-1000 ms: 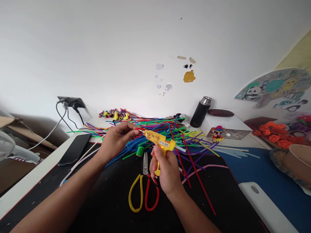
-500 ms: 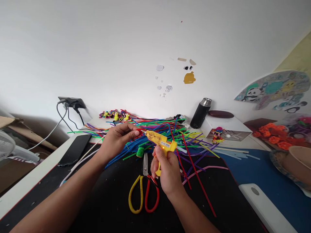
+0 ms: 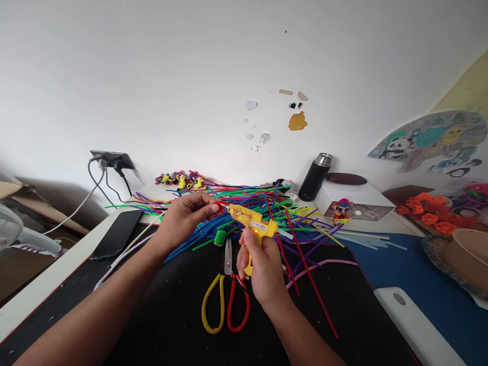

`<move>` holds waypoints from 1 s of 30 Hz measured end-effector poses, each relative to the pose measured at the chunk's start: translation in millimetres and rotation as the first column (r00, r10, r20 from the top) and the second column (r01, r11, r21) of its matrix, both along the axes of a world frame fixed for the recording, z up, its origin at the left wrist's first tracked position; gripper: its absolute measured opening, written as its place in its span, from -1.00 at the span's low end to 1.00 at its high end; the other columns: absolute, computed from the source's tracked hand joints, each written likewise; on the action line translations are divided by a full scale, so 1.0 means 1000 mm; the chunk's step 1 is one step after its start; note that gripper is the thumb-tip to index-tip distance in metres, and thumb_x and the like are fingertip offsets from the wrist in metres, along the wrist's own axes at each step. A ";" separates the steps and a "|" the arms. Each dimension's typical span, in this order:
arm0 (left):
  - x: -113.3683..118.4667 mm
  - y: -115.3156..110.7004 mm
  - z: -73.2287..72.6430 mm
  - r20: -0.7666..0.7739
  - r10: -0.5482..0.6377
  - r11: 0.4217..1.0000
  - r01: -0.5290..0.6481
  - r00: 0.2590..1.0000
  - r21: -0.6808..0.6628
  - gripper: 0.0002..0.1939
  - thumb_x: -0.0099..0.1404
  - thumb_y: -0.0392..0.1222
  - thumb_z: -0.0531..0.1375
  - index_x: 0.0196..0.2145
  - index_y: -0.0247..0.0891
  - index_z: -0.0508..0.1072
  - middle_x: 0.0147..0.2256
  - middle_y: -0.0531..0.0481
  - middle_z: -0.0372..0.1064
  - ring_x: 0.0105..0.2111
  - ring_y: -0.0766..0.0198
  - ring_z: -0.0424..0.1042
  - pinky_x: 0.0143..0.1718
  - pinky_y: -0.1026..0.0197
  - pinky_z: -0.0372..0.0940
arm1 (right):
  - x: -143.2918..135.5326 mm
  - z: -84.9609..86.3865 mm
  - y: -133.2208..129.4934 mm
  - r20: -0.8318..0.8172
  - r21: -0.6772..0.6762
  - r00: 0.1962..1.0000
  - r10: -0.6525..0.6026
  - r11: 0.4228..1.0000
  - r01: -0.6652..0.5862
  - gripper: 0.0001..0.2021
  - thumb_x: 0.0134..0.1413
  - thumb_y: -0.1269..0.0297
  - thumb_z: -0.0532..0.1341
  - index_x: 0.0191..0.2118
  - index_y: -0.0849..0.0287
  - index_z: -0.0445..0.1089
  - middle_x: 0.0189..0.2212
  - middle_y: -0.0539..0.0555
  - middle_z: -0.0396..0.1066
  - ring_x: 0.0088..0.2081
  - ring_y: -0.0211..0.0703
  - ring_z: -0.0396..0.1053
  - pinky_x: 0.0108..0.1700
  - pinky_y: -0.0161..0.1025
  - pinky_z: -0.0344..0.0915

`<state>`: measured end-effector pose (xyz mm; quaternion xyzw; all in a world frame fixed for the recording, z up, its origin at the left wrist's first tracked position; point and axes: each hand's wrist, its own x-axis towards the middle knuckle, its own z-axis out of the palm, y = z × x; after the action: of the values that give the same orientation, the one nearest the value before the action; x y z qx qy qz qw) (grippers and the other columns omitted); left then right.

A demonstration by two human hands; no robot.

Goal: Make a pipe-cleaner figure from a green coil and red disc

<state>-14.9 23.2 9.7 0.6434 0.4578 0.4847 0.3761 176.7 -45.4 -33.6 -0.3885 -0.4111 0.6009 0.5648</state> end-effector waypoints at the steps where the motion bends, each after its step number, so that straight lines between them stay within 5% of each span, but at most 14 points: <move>1: 0.000 0.000 0.000 -0.007 0.001 1.000 -0.001 1.000 0.004 -0.57 0.17 0.20 0.51 -0.40 -0.22 0.58 -0.49 0.03 0.49 -0.48 0.26 0.37 -0.41 0.23 0.29 | 0.000 0.000 0.000 0.001 -0.001 1.000 -0.001 1.000 0.001 -0.32 0.12 -0.47 0.34 -0.49 0.13 0.33 -0.80 -0.13 0.17 -0.77 -0.35 0.12 -0.66 -0.36 0.01; 10: -0.002 0.002 -0.003 -0.040 0.021 0.999 -0.020 0.999 0.025 -0.57 0.19 0.23 0.48 -0.38 -0.22 0.59 -0.47 0.01 0.51 -0.47 0.24 0.40 -0.39 0.21 0.31 | -0.001 0.004 0.000 0.003 -0.018 1.000 -0.010 1.000 0.010 -0.30 0.02 -0.52 0.36 -0.50 0.13 0.32 -0.80 -0.13 0.17 -0.78 -0.35 0.10 -0.68 -0.36 0.01; 30: -0.002 0.003 -0.007 -0.046 0.025 0.998 -0.023 0.999 0.051 -0.57 0.22 0.24 0.47 -0.36 -0.21 0.61 -0.45 0.00 0.53 -0.45 0.22 0.42 -0.36 0.21 0.33 | 0.000 -0.003 -0.001 0.013 0.014 1.000 0.001 1.000 -0.001 -0.33 0.16 -0.45 0.32 -0.53 0.12 0.31 -0.81 -0.11 0.15 -0.76 -0.34 0.11 -0.65 -0.34 -0.02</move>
<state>-17.2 26.1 2.9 0.6581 0.4619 0.4856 0.3431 176.9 -46.2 -36.6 -0.3881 -0.4193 0.5957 0.5645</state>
